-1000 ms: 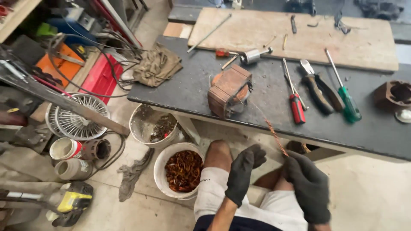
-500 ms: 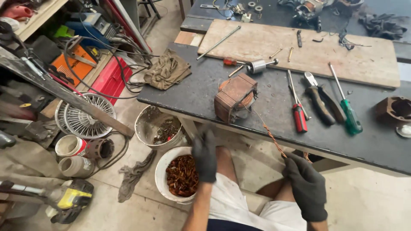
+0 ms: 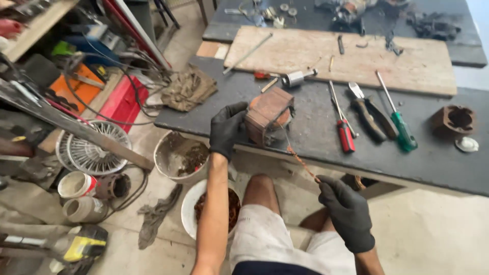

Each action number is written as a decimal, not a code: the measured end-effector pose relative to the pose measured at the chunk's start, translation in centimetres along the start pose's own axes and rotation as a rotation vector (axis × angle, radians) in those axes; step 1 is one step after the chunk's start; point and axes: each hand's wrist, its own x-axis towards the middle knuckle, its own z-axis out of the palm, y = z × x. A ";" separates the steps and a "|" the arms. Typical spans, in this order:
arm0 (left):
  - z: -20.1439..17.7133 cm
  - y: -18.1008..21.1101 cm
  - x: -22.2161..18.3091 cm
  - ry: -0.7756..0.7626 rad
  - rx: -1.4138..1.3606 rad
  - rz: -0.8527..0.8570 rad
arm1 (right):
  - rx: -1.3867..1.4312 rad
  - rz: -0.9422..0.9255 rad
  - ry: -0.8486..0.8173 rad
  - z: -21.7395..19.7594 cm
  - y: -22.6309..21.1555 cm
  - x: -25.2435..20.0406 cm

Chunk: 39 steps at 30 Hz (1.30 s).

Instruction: Unwinding copper wire from a transformer core into a bucket while sitting on the floor.

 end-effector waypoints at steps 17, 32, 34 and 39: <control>7.1 -2.7 -10.6 0.197 0.860 0.852 | 0.018 0.082 0.231 -26.2 28.8 -14.9; 6.2 2.5 -19.0 0.202 0.991 0.930 | 0.025 0.118 -0.011 -18.7 10.8 -23.8; 5.7 -0.8 -23.6 -0.122 0.469 0.711 | -0.113 0.086 -0.066 -16.8 7.8 -24.1; 8.6 -0.5 -31.0 -0.497 0.812 1.020 | -0.145 -0.092 -0.315 -14.4 7.1 -23.2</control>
